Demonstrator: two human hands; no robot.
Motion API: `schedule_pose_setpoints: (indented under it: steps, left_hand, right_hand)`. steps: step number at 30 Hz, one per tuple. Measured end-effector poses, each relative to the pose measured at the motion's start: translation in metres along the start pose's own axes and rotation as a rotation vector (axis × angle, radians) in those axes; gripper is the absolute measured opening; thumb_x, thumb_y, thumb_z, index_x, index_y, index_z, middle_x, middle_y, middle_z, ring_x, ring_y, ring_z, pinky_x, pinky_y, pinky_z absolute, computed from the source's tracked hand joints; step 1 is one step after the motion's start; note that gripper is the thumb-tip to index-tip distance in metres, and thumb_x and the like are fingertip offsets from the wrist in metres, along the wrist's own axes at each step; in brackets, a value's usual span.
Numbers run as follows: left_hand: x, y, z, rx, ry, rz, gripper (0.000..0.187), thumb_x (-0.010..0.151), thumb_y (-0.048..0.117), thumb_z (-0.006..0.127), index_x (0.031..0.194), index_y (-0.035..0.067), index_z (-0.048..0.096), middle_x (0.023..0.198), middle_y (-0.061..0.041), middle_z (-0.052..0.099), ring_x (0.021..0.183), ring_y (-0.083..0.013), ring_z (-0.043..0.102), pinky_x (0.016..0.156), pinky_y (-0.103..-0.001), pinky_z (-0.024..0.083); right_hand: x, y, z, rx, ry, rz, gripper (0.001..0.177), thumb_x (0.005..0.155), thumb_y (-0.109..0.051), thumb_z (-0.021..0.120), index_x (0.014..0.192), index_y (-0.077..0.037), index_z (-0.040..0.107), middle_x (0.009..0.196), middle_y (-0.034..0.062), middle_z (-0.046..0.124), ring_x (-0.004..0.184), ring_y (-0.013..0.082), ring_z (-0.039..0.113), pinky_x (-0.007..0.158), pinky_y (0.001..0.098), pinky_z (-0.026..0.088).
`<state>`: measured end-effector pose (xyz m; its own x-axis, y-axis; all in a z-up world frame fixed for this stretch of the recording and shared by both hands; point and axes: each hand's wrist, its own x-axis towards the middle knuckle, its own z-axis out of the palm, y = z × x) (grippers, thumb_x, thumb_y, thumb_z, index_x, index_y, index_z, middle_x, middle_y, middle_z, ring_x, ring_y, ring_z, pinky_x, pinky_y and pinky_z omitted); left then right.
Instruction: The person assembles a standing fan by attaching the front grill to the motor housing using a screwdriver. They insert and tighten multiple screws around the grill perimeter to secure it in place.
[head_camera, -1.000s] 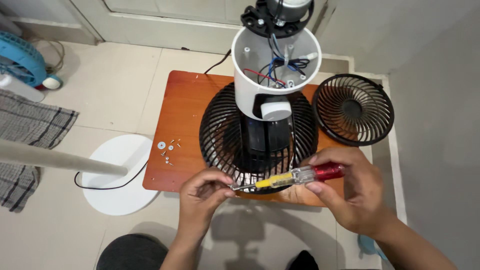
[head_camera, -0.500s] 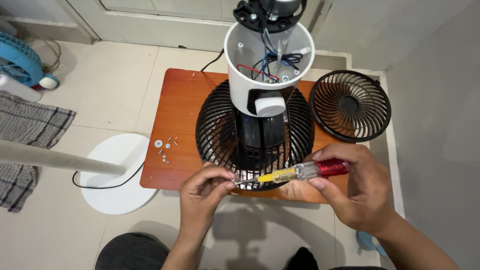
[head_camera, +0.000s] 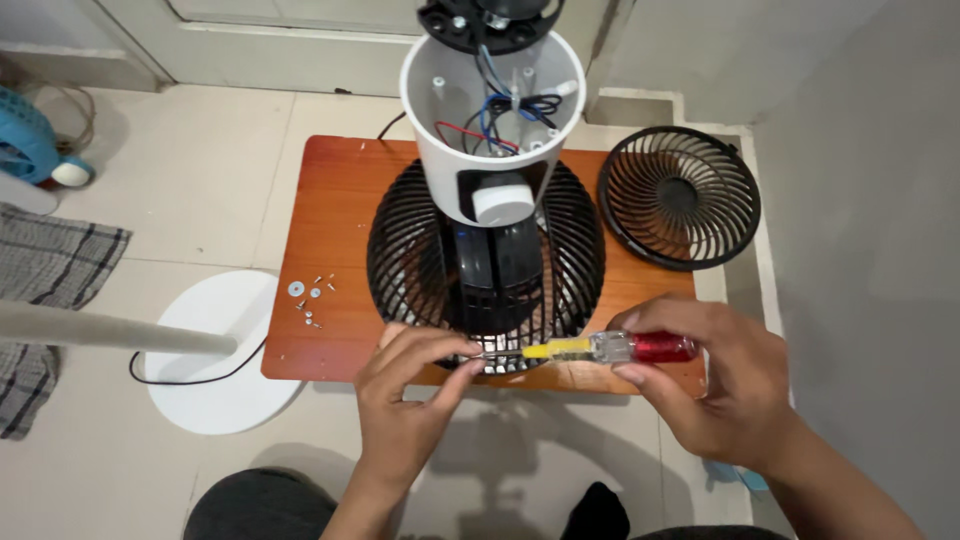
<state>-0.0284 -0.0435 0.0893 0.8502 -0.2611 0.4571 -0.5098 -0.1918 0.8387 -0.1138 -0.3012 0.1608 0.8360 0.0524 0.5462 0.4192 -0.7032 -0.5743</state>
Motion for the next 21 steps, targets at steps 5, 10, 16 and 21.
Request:
schedule_pose_setpoints:
  steps: [5, 10, 16, 21]
  left_hand:
    - [0.004, 0.017, 0.015, 0.159, -0.049, 0.116, 0.027, 0.072, 0.007, 0.086, 0.096, 0.014, 0.075, 0.095, 0.001, 0.074, 0.086, -0.0196, 0.063, 0.078, -0.032, 0.046]
    - [0.0, 0.027, 0.039, 0.283, -0.087, 0.219, 0.03, 0.075, 0.008, 0.085, 0.102, 0.016, 0.073, 0.097, 0.004, 0.074, 0.087, -0.0193, 0.062, 0.077, -0.034, 0.041]
    - [-0.007, 0.026, 0.068, 0.215, -0.243, 0.199, 0.022, 0.085, 0.008, 0.078, 0.106, 0.011, 0.07, 0.095, 0.001, 0.074, 0.086, -0.0187, 0.066, 0.077, -0.034, 0.045]
    - [-0.008, 0.02, 0.08, 0.223, -0.215, 0.234, 0.02, 0.087, 0.008, 0.078, 0.105, 0.009, 0.07, 0.086, -0.001, 0.07, 0.079, -0.0203, 0.065, 0.074, -0.034, 0.048]
  right_hand:
    - [-0.007, -0.002, -0.016, -0.066, -0.021, 0.01, 0.035, 0.079, -0.007, 0.081, 0.108, -0.003, 0.061, 0.096, 0.012, 0.075, 0.076, 0.0155, 0.075, 0.068, 0.0244, 0.059]
    - [-0.014, 0.002, -0.029, -0.047, -0.066, 0.023, 0.034, 0.078, -0.009, 0.083, 0.105, -0.005, 0.063, 0.093, 0.0087, 0.075, 0.067, 0.0141, 0.07, 0.062, 0.0249, 0.055]
    - [-0.021, 0.009, -0.033, -0.086, -0.161, 0.048, 0.029, 0.075, -0.008, 0.084, 0.098, -0.006, 0.066, 0.082, 0.0052, 0.072, 0.063, 0.0187, 0.067, 0.056, 0.0292, 0.052]
    - [-0.023, 0.016, -0.029, -0.07, -0.116, -0.023, 0.031, 0.078, -0.006, 0.083, 0.102, -0.005, 0.065, 0.081, 0.0052, 0.07, 0.064, 0.0191, 0.066, 0.056, 0.0296, 0.051]
